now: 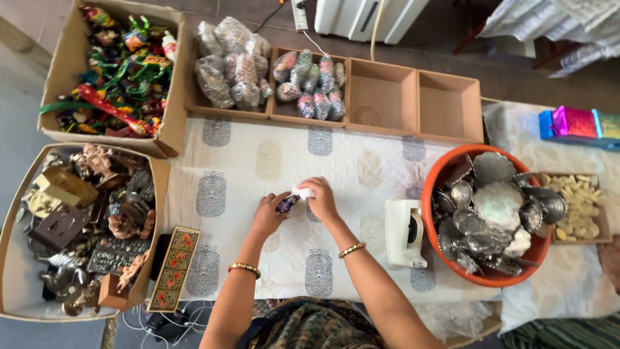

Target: Wrapping small decorative figurines in tissue paper.

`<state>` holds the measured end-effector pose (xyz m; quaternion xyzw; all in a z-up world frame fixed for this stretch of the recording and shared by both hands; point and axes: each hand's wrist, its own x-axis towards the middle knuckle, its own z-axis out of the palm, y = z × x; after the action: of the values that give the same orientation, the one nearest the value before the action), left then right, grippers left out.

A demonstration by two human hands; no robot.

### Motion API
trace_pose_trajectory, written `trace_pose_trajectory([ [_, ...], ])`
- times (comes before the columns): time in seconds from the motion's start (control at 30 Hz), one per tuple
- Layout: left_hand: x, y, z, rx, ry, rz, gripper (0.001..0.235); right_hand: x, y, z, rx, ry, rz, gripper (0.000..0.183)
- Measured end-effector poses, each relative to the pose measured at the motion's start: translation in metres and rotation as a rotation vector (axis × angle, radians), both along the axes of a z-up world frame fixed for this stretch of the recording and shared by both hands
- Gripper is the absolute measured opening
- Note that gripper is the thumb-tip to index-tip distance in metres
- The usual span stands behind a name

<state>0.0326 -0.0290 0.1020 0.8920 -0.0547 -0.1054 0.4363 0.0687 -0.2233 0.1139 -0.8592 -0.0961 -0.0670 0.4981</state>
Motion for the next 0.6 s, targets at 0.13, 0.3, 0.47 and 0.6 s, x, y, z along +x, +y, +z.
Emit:
trace_pose_trajectory([
  [0.13, -0.001, 0.005, -0.01, 0.003, -0.082, -0.037, 0.064, 0.013, 0.002, -0.006, -0.069, 0.026, 0.242, 0.03],
  [0.3, -0.004, 0.004, 0.0, 0.01, -0.049, -0.067, 0.064, 0.01, -0.003, -0.019, 0.0, 0.443, 0.236, 0.028],
  [0.47, 0.002, 0.008, -0.001, 0.018, -0.046, -0.113, 0.064, 0.004, -0.016, -0.054, -0.014, 0.388, 0.184, 0.033],
  [0.6, 0.0, 0.003, -0.006, 0.044, -0.01, -0.095, 0.062, 0.013, -0.017, -0.033, 0.061, 0.313, 0.07, 0.039],
])
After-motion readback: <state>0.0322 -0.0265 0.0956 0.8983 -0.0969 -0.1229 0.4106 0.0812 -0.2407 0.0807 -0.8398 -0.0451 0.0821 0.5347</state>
